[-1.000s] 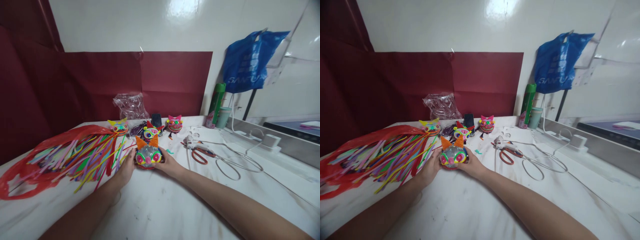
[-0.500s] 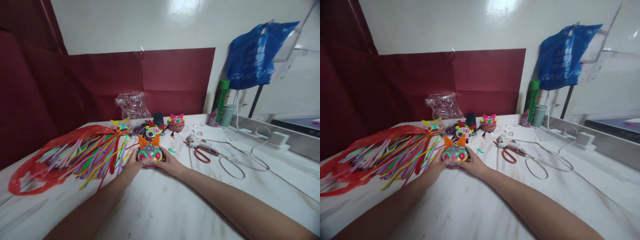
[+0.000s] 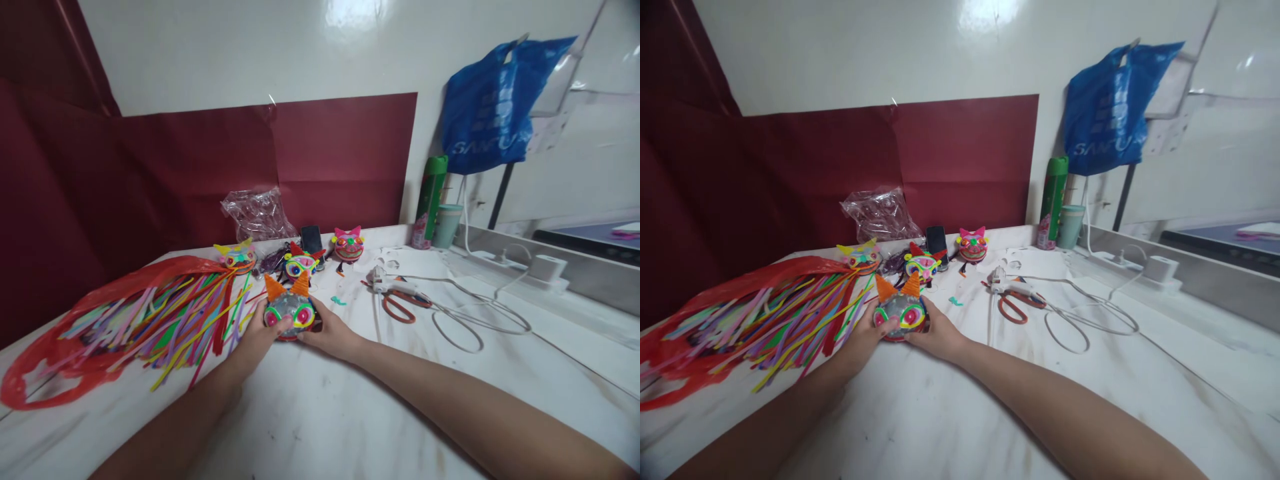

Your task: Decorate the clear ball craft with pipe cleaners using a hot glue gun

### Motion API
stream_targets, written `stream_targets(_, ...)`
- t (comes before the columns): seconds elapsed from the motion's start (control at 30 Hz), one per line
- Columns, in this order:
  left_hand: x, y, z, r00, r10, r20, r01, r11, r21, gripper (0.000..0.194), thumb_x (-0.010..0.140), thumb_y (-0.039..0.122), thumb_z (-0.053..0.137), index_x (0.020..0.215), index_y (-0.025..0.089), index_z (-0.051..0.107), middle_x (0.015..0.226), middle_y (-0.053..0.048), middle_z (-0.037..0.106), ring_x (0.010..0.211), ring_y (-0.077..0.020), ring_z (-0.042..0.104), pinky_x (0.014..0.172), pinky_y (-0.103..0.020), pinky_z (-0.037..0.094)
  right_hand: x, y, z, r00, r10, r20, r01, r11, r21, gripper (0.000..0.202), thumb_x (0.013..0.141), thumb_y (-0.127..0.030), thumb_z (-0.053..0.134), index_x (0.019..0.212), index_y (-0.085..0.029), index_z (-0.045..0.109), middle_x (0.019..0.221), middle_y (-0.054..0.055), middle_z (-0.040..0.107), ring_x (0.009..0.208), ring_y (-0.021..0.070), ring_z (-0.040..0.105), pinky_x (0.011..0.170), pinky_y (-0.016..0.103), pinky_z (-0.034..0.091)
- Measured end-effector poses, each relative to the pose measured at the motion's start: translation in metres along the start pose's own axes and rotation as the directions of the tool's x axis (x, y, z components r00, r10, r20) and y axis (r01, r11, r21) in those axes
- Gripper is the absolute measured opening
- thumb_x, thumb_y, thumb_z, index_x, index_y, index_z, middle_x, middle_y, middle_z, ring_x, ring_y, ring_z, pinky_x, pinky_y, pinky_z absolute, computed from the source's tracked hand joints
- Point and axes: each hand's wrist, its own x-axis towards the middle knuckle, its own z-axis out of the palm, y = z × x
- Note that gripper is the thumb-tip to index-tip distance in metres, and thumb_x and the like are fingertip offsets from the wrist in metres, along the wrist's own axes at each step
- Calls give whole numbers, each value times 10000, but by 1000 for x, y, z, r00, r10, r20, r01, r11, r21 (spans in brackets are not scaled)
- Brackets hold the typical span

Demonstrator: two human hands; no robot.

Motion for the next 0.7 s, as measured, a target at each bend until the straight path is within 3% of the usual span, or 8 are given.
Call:
stream_targets(0.17,4,-5,-4,1000,-11,-26,11,1000,-2,591,641,287,741,1189,209,533,1076,-84,697,952,-242,661,844,-348,499,2,-2,-2,999,48,12,-48,999,-5,868,666,-283,738,1417,-163,320,1215,109,605,954,222,616,875,411,513)
stream_targets(0.37,3,-5,-4,1000,-19,-7,19,999,-40,669,634,287,743,1250,212,491,1060,-69,700,948,-236,657,868,-349,487,8,9,-4,995,101,-24,-98,990,101,805,665,-236,706,1391,-168,365,1272,107,570,1025,234,599,938,412,473)
stream_targets(0.7,6,-12,-8,1000,16,5,-16,1000,1,657,672,268,708,1280,219,461,1133,-68,669,992,-229,634,867,-329,474,8,10,-5,998,55,-12,-53,988,145,653,675,-201,676,1299,-202,487,1218,64,617,1030,234,600,944,414,462)
